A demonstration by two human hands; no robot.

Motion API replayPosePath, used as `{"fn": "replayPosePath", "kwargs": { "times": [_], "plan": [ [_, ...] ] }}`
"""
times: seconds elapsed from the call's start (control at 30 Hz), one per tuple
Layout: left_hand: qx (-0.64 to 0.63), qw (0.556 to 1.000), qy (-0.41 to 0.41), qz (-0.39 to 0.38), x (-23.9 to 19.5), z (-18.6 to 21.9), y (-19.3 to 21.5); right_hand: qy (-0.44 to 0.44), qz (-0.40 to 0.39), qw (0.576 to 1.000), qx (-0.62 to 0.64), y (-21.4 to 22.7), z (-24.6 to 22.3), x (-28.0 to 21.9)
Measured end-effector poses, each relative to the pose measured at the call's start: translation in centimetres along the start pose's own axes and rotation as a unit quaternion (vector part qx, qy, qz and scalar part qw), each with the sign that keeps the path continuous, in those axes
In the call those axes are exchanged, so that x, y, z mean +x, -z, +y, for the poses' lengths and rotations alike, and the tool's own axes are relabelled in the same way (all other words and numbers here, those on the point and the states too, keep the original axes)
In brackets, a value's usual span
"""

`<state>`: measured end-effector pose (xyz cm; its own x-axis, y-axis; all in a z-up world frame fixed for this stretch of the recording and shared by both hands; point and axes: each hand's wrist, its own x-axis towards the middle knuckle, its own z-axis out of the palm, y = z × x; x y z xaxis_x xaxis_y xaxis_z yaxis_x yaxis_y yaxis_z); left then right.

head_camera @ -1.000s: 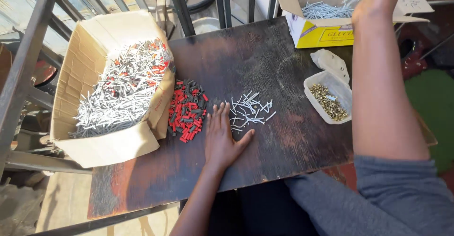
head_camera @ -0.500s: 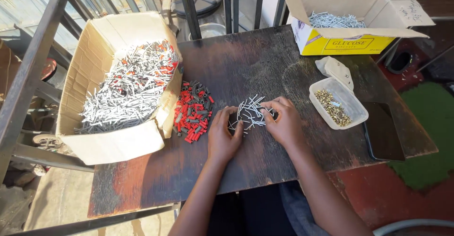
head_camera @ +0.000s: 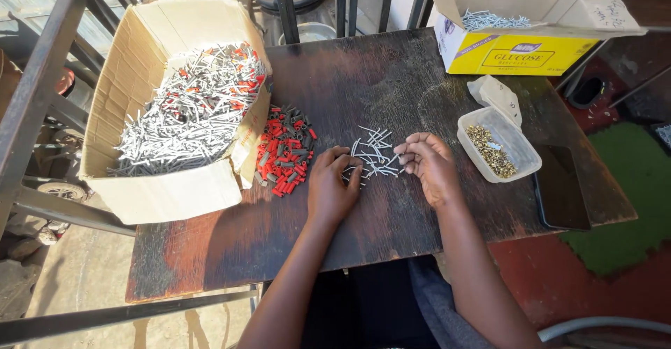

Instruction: The person sits at a table and assembles wire connectors by inserting stripped wire ends into red and black plastic sleeves. They pick up wires and sleeves from piles on the table and from a cardboard box, then place the assembled connectors into a small plastic container.

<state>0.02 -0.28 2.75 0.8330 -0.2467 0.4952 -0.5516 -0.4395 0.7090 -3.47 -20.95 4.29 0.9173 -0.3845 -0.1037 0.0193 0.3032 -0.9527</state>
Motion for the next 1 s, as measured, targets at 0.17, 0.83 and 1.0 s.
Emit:
{"fn": "replayPosePath", "kwargs": {
  "times": [0.17, 0.83, 1.0],
  "plan": [
    [0.002, 1.0, 0.0, -0.004, 0.1, -0.1, 0.0, 0.128, -0.006, 0.917, -0.377, -0.9, -0.1, -1.0],
    [0.01, 0.999, -0.014, -0.043, 0.0, 0.2, 0.5, 0.11, 0.01, 0.895, -0.432, 0.3, -0.1, -4.3],
    [-0.001, 0.999, -0.021, -0.044, -0.1, 0.0, 0.5, 0.21, 0.011, 0.863, -0.46, 0.5, 0.6, -4.3]
  ]
}}
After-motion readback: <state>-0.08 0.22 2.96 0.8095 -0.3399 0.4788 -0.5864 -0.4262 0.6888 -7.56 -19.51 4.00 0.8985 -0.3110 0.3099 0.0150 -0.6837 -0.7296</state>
